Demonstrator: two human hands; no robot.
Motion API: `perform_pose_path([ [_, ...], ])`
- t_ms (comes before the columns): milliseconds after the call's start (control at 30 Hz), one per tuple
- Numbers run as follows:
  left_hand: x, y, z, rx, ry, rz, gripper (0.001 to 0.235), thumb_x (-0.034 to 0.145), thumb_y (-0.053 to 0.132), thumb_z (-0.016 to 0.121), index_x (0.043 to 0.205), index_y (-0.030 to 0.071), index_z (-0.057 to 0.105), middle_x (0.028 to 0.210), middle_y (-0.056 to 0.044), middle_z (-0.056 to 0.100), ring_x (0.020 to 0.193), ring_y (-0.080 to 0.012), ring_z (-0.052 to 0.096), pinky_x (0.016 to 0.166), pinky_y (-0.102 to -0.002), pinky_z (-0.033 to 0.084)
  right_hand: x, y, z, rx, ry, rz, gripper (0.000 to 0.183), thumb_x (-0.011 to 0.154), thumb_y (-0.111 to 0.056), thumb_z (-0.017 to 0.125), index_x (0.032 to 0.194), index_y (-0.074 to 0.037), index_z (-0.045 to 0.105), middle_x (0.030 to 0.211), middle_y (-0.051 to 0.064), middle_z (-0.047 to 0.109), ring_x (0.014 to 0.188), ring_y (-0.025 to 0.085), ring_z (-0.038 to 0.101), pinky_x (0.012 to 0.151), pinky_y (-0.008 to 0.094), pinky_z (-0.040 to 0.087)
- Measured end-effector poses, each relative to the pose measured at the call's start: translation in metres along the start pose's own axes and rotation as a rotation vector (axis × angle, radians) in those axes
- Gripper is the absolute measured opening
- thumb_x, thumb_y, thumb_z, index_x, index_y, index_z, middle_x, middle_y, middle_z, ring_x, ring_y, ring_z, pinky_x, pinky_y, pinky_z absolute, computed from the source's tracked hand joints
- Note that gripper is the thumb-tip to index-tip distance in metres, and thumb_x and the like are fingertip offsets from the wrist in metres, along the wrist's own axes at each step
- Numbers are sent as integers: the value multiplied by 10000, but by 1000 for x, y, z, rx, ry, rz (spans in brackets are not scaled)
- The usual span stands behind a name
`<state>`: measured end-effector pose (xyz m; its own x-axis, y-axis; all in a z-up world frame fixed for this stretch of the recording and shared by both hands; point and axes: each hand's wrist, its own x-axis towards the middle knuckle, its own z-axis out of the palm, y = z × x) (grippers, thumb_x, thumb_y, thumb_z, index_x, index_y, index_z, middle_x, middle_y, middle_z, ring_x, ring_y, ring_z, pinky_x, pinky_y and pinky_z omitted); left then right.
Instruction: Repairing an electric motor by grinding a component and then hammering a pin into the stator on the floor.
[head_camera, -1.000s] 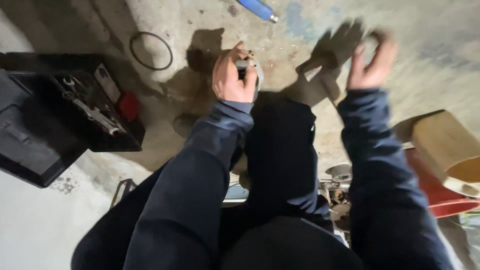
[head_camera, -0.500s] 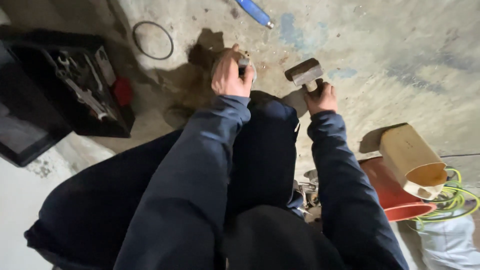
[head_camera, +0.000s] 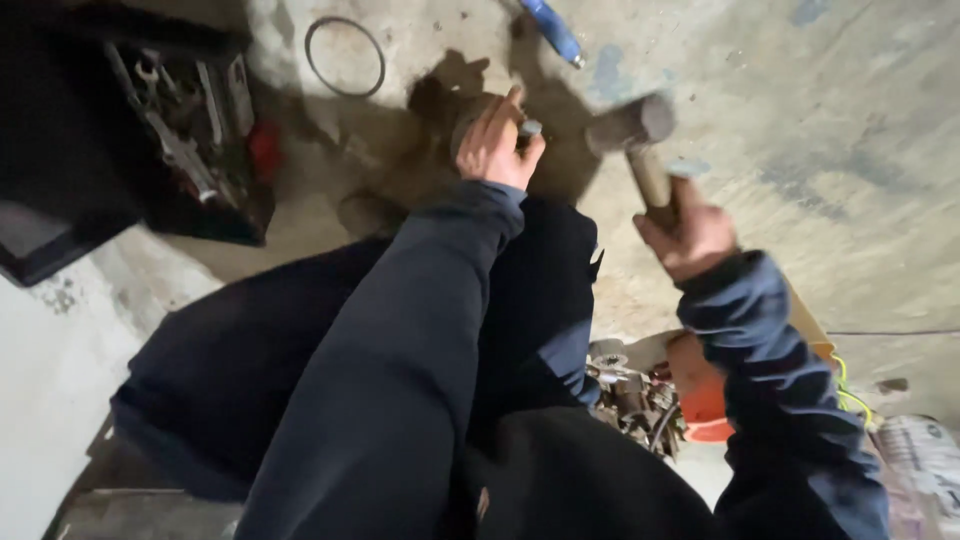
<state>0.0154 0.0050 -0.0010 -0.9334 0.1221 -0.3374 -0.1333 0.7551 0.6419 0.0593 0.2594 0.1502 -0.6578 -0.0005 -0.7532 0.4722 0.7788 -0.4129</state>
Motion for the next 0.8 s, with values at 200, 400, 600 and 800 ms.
perform_pose_path([
  [200, -3, -9, 10, 44, 101, 88, 379, 772, 289, 773, 1114, 144, 701, 1243, -106, 717, 1114, -315, 684, 952, -456, 536, 1, -54, -12, 198, 261, -207, 512, 1051, -189, 706, 1458, -29, 440, 997, 217, 715, 901, 383, 758, 765, 426, 599],
  [400, -4, -9, 15, 6, 61, 65, 387, 782, 310, 777, 1109, 107, 734, 1254, -108, 695, 1136, -310, 672, 952, -461, 528, 7, -9, 5, 248, 22, -58, 499, 1016, -150, 697, 1425, -12, 446, 811, 177, 680, 691, 280, 718, 634, 409, 564],
  [600, -4, -18, 25, 121, 122, 169, 315, 751, 323, 801, 973, 122, 702, 1268, -44, 698, 1180, -278, 644, 1094, -593, 451, -37, 58, -52, 456, 842, -25, 530, 1066, -219, 694, 1481, -39, 418, 902, 75, 555, 603, 161, 464, 593, 302, 457],
  [800, -16, -24, 32, 108, 51, 176, 347, 790, 290, 810, 1078, 118, 721, 1303, -60, 681, 1295, -327, 616, 1124, -565, 410, 4, 9, 91, 130, 19, 30, 431, 1052, -242, 733, 1390, -83, 519, 894, 119, 705, 796, 303, 742, 694, 440, 566],
])
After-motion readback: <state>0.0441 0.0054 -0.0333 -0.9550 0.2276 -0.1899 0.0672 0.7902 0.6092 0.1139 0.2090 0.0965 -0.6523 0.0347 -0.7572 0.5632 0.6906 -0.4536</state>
